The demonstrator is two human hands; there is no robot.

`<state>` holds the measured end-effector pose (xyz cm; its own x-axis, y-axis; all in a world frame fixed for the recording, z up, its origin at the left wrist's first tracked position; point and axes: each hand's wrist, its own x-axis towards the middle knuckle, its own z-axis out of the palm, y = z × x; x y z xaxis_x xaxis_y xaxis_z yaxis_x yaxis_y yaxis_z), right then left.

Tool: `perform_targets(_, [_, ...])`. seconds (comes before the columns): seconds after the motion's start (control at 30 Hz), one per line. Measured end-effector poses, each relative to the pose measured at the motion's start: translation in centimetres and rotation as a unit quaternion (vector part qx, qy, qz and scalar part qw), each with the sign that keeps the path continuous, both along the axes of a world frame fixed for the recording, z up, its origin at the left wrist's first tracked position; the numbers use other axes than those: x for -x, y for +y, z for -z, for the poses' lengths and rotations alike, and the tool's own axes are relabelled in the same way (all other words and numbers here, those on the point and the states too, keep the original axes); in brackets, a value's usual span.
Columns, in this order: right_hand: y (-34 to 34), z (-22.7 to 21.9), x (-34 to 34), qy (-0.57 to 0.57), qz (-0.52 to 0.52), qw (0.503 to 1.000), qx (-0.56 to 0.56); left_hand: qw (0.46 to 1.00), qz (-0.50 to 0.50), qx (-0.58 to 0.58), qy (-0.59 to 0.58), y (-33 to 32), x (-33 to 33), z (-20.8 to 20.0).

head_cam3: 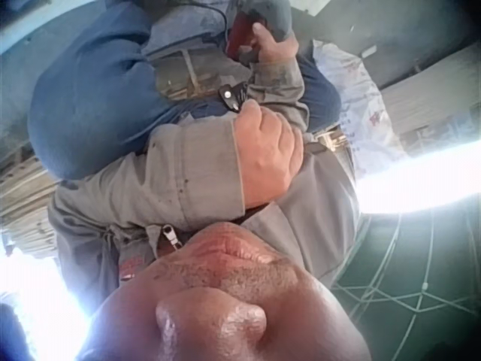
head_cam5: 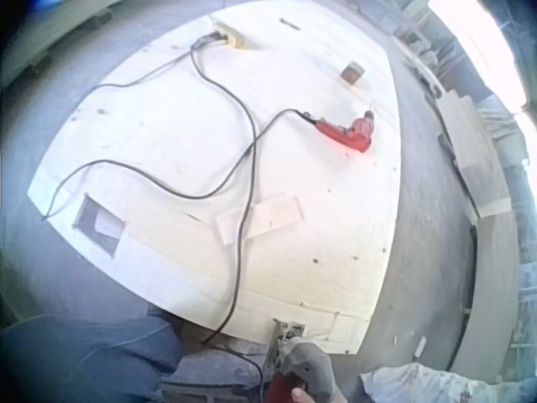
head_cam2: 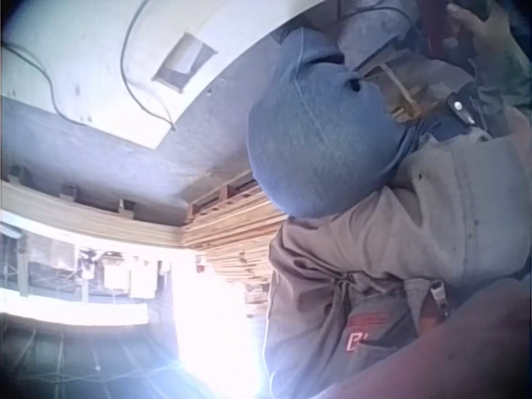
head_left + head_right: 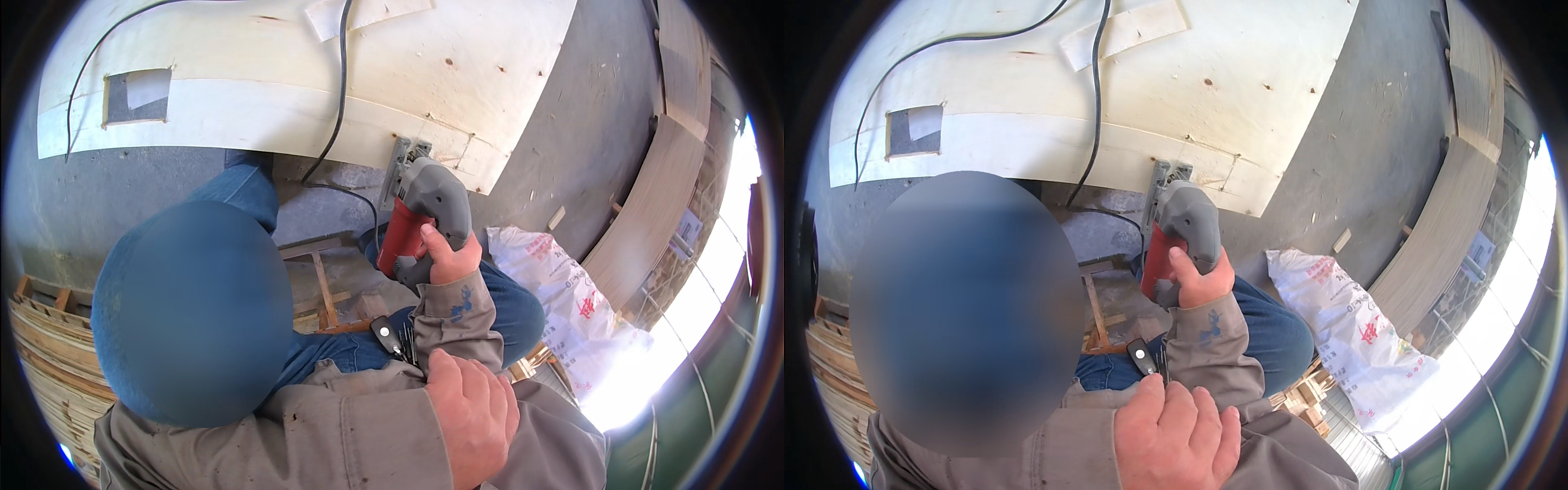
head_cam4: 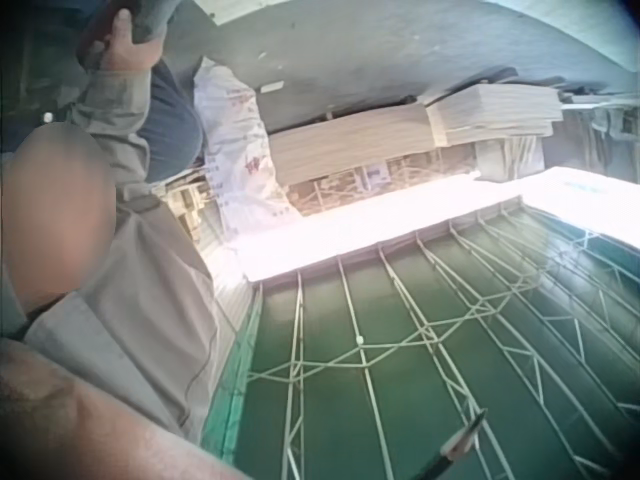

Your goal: The person uses a jigsaw to cut a rectangular hole in a large sheet of plywood. They guide the tool along marked lines, cut out the piece, and then continue cutting along the edge of the board.

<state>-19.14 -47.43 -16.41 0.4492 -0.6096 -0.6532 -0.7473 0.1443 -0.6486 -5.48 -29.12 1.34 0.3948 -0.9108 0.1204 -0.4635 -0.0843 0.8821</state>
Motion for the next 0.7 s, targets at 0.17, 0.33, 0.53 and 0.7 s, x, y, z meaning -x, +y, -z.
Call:
perform_targets(0.17, [0.0, -0.19, -0.25, 0.009, -0.005, 1.0, 0.004, 1.0, -0.005, 0.006, 0.007, -0.15, -0.29, 0.0])
perform_targets(0.33, [-0.04, -0.24, -0.46, 0.003, -0.012, 1.0, 0.007, 0.999, -0.008, 0.013, 0.039, -0.1, -0.29, 0.28])
perform_targets(0.53, [0.24, -0.33, -0.49, -0.01, -0.025, 1.0, 0.017, 1.0, 0.004, -0.001, 0.013, -0.14, -0.19, 0.06])
perform_targets(0.7, [0.36, -0.73, -0.79, -0.005, -0.027, 1.0, 0.014, 1.0, 0.009, 0.0, 0.019, -0.18, -0.31, 0.12])
